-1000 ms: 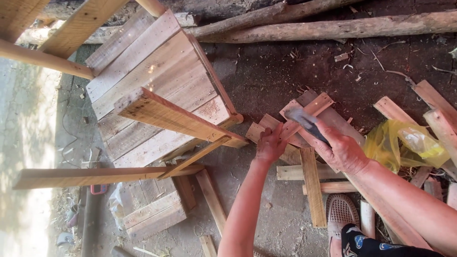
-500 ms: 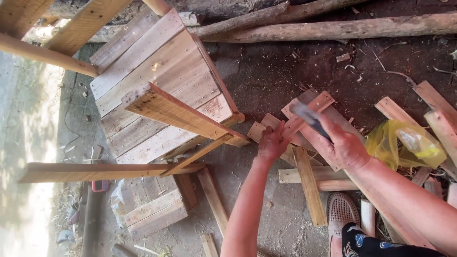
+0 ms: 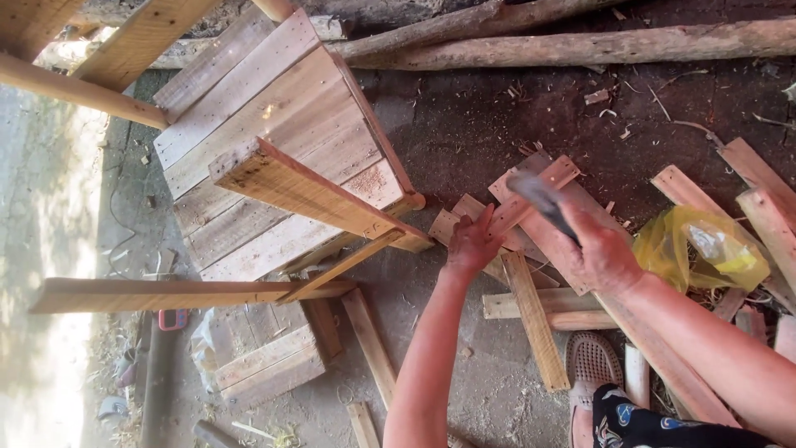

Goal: The person hammers nails into a small wooden plank using a claw hammer. They then pick up the plank, inspect it, and place it on top of a stack of other wooden planks on the ground.

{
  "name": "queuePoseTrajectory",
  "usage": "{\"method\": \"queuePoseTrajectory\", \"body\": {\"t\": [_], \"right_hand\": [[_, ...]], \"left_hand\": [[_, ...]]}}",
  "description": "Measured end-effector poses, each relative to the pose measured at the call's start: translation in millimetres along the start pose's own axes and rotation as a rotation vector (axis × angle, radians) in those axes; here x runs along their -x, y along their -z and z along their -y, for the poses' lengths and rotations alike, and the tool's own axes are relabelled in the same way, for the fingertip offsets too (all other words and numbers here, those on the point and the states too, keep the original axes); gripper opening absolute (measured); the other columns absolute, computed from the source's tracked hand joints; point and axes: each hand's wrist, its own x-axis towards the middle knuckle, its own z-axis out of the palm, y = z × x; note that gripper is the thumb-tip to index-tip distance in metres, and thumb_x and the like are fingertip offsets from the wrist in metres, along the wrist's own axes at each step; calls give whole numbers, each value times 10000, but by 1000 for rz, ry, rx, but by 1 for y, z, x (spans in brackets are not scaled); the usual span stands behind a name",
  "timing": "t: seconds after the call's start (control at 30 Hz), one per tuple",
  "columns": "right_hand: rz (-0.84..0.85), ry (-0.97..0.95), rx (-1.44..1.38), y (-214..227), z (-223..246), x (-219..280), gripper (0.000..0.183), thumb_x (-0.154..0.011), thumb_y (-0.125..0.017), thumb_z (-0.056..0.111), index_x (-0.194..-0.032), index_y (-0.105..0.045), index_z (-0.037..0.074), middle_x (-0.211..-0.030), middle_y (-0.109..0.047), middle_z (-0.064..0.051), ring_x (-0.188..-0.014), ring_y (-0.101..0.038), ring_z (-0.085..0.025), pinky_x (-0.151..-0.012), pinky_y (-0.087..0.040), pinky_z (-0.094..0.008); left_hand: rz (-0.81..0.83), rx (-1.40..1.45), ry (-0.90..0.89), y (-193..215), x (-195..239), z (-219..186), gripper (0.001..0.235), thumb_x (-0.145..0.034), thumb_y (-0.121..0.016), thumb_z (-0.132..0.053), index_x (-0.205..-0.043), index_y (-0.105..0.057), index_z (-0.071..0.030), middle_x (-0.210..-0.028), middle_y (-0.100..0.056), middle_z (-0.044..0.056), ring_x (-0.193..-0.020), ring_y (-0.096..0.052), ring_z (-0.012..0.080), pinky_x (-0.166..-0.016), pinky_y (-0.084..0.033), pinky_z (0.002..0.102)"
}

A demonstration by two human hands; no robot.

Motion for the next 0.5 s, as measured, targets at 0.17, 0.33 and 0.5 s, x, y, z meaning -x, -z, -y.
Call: {"method": "queuePoseTrajectory", "body": {"t": [0.17,0.33,0.5], "right_hand": [[239,-248,148,4,-14,5,625,-981,-563,301,-1583,-394,336,-1237,-680,-282,-1108,-686,-459,-939,-582,-522],[61,-101,-93,6,-14,3,652,-951,-599,109,-1580,-427,121,-1540,-481,-248,-1349,-502,-427,-1096,-445,-523],[-79,-384,-214,2,-33,20,614,-989,-640,256,-1575,-475,169,-1193,-637,-355,-1046,-627,-538,-788,-506,-606]], "left_hand": [[78,-15,115,-4,-2,-4,728,-882,-617,-501,-1557,-451,-287,-1123,-587,222,-1080,-614,462,-867,-552,581],[63,-69,110,0,-1,-12,837,-801,-674,-497,-1570,-427,-277,-1126,-599,237,-1070,-616,470,-861,-546,602],[-46,-108,85,-5,7,-13,739,-726,-666,-426,-1439,-573,-257,-1051,-651,186,-974,-687,433,-812,-585,570]]}}
